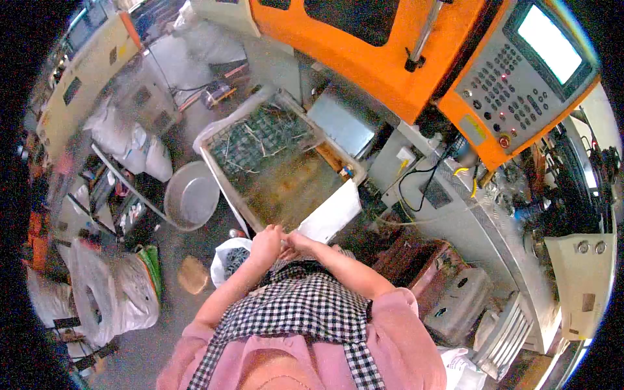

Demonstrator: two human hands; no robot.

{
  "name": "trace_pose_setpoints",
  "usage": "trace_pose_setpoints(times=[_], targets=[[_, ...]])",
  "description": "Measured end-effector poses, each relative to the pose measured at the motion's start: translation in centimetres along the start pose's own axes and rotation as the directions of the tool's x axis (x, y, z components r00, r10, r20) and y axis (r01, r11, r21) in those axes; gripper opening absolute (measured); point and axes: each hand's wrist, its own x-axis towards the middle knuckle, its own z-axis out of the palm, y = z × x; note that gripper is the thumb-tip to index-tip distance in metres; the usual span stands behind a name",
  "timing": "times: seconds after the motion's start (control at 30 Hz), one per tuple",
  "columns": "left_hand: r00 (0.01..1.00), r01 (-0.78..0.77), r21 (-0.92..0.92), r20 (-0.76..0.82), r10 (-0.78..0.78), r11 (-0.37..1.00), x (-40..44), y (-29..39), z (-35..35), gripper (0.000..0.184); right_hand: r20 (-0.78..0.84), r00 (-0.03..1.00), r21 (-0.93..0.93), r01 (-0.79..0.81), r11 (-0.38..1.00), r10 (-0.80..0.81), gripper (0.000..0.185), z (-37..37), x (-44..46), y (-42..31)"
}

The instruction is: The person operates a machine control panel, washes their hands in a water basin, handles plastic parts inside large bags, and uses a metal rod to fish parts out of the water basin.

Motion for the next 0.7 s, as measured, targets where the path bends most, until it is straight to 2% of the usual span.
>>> trace_pose_setpoints(times=[0.07, 0.1, 0.17, 0.2, 0.27, 0.3, 0.33, 0.37, 0.43, 0.47, 0.5, 0.57, 0.63, 0.7], targets=[[1.000, -0.006, 0.005, 0.027, 0.006, 1.000, -0.1, 0.1, -0.1, 0.022, 0.087, 0.996, 0.432, -0.008, 0.902, -0.033, 0.047, 0.8, -0.3, -0.4], [0.999, -0.021, 0.012, 0.046, 0.020, 1.000, -0.2, 0.1, -0.1, 0.029, 0.091, 0.995, 0.432, -0.014, 0.902, -0.028, 0.047, 0.9, -0.4, -0.9], [0.998, -0.055, 0.025, -0.009, 0.056, 0.998, -0.4, -0.2, 0.6, 0.030, 0.016, 0.995, 0.554, 0.075, 0.829, -0.101, 0.036, 1.1, -0.4, -1.6], [0.995, -0.102, 0.015, 0.025, 0.101, 0.995, -0.5, -0.2, 0.8, 0.033, -0.023, 0.998, 0.557, 0.066, 0.828, -0.064, 0.023, 0.4, 1.2, -0.6], [0.981, -0.175, -0.036, 0.079, 0.178, 0.984, -0.3, -0.8, 2.5, 0.036, 0.019, 0.997, 0.571, 0.047, 0.819, -0.070, 0.019, -2.5, 5.1, 2.1], [0.981, -0.176, -0.036, 0.079, 0.178, 0.984, -0.5, -0.7, 2.7, 0.036, -0.001, 0.997, 0.567, 0.063, 0.821, -0.076, 0.016, -1.3, 2.4, -0.2], [0.978, -0.193, -0.140, 0.054, 0.202, 0.971, -0.7, -0.5, 2.7, 0.038, -0.021, 0.996, 0.562, 0.079, 0.823, -0.081, 0.014, 0.3, -0.7, -3.1], [0.974, -0.213, -0.242, 0.027, 0.226, 0.947, -0.9, -0.3, 2.7, 0.041, -0.026, 0.996, 0.562, 0.082, 0.823, -0.082, 0.014, -0.7, -0.5, -2.2], [0.965, -0.259, -0.275, -0.030, 0.261, 0.926, -1.4, -0.2, 2.3, 0.044, -0.127, 0.975, 0.505, 0.224, 0.833, -0.185, 0.014, -3.1, 0.7, -0.1], [0.954, -0.301, -0.302, -0.086, 0.289, 0.905, -1.6, -0.4, 2.1, 0.047, -0.252, 0.963, 0.478, 0.209, 0.853, -0.095, 0.011, -3.0, -0.4, -0.7], [0.953, -0.303, -0.305, -0.085, 0.291, 0.903, -1.9, -0.9, 2.1, 0.047, -0.256, 0.962, 0.479, 0.210, 0.853, -0.093, 0.011, -3.9, -0.8, -0.4], [0.982, -0.144, -0.301, 0.073, 0.173, 0.943, -2.6, -2.7, 2.1, 0.053, -0.498, 0.867, 0.194, 0.140, 0.971, -0.025, 0.010, -6.2, -1.9, 0.7], [0.987, -0.146, -0.274, 0.026, 0.159, 0.951, -3.7, -4.5, 2.8, 0.048, -0.709, 0.704, -0.075, -0.022, 0.997, -0.038, 0.014, -9.4, -2.6, 2.6], [0.986, 0.036, -0.214, 0.169, 0.001, 0.976, -5.1, -6.6, 3.2, 0.044, -0.739, 0.637, -0.369, -0.110, 0.923, -0.219, 0.016, -13.8, -2.5, 5.3]])
